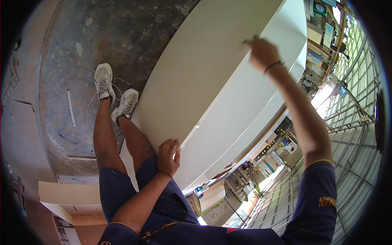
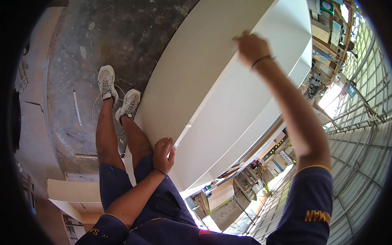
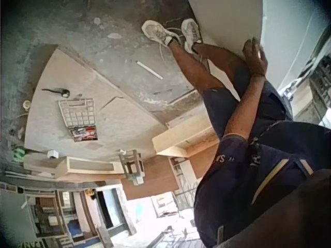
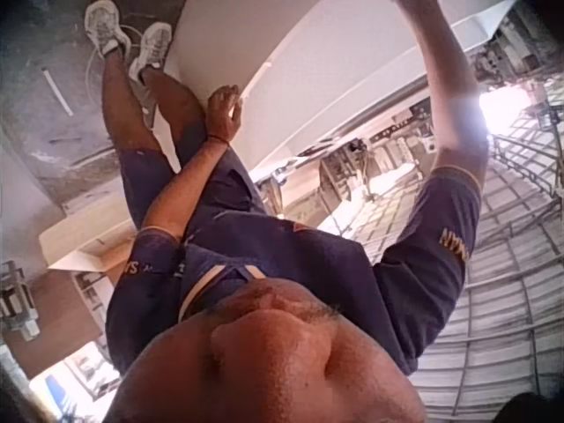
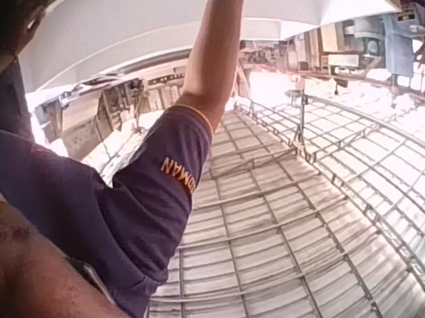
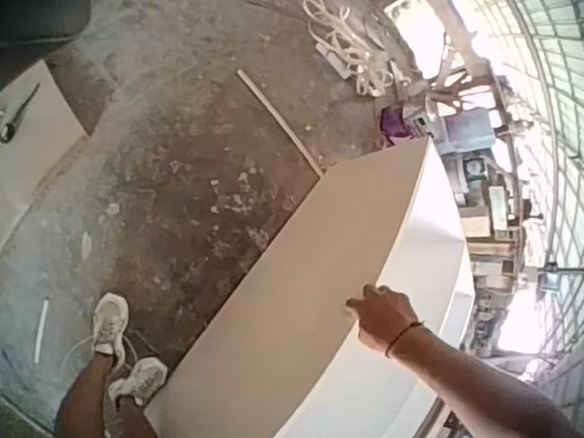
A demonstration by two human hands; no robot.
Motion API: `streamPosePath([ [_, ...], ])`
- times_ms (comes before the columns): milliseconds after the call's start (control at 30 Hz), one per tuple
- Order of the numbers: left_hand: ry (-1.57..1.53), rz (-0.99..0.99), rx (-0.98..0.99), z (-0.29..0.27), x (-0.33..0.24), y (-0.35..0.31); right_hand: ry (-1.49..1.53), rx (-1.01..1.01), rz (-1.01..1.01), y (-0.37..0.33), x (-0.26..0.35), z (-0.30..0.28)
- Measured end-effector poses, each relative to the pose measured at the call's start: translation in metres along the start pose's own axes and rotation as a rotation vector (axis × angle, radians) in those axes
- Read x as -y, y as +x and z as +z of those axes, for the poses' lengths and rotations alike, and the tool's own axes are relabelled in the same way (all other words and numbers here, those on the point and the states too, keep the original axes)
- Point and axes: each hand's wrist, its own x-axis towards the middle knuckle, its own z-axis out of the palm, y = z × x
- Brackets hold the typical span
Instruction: The person scrapes and trims the edges of a wooden cabinet unit using a small blade by hand.
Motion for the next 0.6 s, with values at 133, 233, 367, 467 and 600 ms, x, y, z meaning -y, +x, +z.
streamPosePath([
  [133, 0.020, -0.020, 0.017, -0.001, 0.006, -0.005, 0.087, 0.314, -0.269, -0.063, 0.114, 0.039],
  [233, 0.010, -0.001, -0.003, 0.000, 0.006, -0.004, 0.037, -0.019, -0.145, -0.037, 0.057, 0.050],
  [367, 0.002, 0.004, -0.003, 0.007, -0.001, -0.001, -0.187, -0.239, 0.085, 0.021, -0.060, 0.002],
  [467, -0.024, -0.012, -0.018, 0.002, 0.005, -0.003, -0.096, -0.268, 0.015, -0.005, -0.004, 0.030],
  [600, -0.018, -0.017, -0.010, 0.000, 0.011, -0.004, 0.098, -0.004, -0.233, -0.100, 0.147, 0.083],
])
